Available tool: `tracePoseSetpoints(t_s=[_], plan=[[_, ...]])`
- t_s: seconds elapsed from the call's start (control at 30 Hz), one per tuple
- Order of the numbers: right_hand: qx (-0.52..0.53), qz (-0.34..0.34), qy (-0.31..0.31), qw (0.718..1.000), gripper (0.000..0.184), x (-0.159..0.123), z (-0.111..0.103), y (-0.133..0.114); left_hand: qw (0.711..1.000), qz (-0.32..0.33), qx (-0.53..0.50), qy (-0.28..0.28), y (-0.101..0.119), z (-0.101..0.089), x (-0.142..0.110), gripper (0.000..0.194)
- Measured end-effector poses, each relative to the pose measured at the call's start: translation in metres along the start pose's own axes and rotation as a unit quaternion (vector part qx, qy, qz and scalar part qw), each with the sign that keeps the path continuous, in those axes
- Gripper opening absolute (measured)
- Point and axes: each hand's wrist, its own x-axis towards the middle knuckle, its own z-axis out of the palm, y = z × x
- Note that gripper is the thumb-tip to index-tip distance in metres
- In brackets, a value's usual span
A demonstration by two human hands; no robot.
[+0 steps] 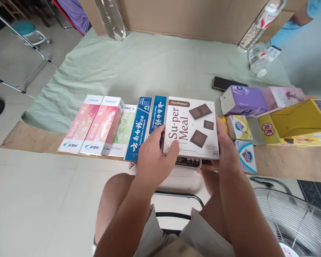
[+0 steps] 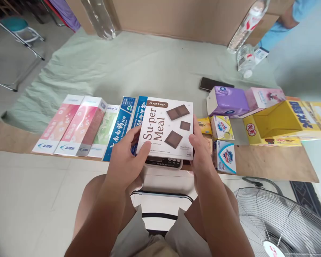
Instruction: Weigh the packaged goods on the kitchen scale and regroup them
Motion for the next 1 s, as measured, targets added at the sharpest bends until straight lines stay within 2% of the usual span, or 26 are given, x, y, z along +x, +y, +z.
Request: tracePoseSetpoints(t_s=[0.07,0.17,0.27,0.37,0.43,0.53,0.63,0.8,0.9,1.0], plan=[[0.077,0.070,-0.008,0.995,0.061,-0.002,-0.006,0.004,1.000,0.019,-0.010,0.016,-0.007,-0.001,0.001,0.044],[0.097,0.067,0.068,0.991,0.064,-0.002,-0.014,0.013,0.999,0.035,-0.017,0.029,-0.015,-0.005,0.004,0.048],[0.104,0.074,0.092,0.988,0.063,0.002,-0.015,0.016,0.999,0.037,-0.006,0.023,-0.016,-0.008,0.006,0.049],[0.116,0.096,0.077,0.986,0.060,0.002,-0.011,0.009,0.999,0.052,0.001,-0.006,-0.011,-0.008,0.008,0.043],[0.113,0.109,0.045,0.987,0.062,0.001,-0.007,0.004,0.997,0.069,0.001,-0.017,-0.007,-0.007,0.009,0.040],[0.094,0.102,0.003,0.990,0.075,-0.001,-0.005,0.000,0.995,0.096,-0.004,-0.021,-0.003,-0.005,0.007,0.041],[0.103,0.079,-0.011,0.991,0.085,-0.002,-0.002,-0.005,0.991,0.126,-0.027,-0.033,-0.004,-0.007,0.004,0.047],[0.178,0.058,0.022,0.982,0.075,-0.006,0.015,-0.032,0.985,0.158,-0.064,-0.026,0.000,-0.019,-0.004,0.057],[0.183,0.017,0.045,0.982,0.069,-0.009,0.032,-0.054,0.982,0.160,-0.096,-0.014,0.005,-0.028,-0.008,0.060],[0.177,0.015,0.073,0.981,0.065,-0.010,0.051,-0.069,0.973,0.172,-0.153,-0.002,0.001,-0.037,-0.009,0.059]])
